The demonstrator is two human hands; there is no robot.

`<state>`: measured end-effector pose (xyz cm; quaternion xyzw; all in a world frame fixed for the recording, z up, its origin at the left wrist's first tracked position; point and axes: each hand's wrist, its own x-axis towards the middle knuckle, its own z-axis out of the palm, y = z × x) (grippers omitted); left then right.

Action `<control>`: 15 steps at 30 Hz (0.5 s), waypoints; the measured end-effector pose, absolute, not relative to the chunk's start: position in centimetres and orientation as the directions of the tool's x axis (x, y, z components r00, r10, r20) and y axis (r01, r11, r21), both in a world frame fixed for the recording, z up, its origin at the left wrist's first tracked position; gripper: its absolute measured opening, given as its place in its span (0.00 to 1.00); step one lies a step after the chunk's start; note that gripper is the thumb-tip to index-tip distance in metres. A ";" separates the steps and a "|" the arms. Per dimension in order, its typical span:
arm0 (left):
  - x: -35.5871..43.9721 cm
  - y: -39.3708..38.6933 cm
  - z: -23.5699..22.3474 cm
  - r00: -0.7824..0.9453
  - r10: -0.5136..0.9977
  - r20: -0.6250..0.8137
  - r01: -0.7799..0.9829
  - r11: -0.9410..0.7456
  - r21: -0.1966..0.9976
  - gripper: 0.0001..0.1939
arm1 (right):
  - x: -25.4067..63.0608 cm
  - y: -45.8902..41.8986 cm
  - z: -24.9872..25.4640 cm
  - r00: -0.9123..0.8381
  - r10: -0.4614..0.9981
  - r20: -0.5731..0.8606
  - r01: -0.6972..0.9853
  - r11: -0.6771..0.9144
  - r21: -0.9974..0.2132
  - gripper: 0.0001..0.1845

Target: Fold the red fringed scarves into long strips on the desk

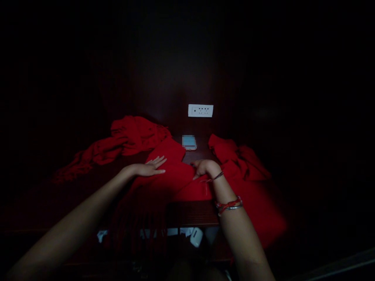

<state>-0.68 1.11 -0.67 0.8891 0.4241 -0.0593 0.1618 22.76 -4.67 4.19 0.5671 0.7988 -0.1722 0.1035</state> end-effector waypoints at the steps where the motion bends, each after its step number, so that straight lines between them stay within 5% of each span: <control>1: -0.8 1.2 -0.6 0.633 0.734 -0.246 0.773 -0.589 0.235 0.42 | 23.1 -4.8 4.3 -0.334 0.864 -0.377 0.942 0.301 -0.146 0.32; 5: -0.8 1.2 -0.6 0.642 0.721 -0.260 0.767 -0.602 0.224 0.43 | 25.4 -5.0 5.5 -0.245 0.902 -0.356 0.967 0.201 -0.156 0.14; 9: -0.5 1.1 -0.7 0.648 0.717 -0.258 0.762 -0.612 0.213 0.42 | 27.6 -5.1 9.0 -0.230 0.938 -0.258 0.955 0.166 -0.247 0.11; 15: -0.3 0.9 -0.6 0.667 0.704 -0.244 0.745 -0.629 0.223 0.44 | 29.9 -5.5 15.2 -0.195 0.826 -0.530 0.964 0.062 -0.258 0.13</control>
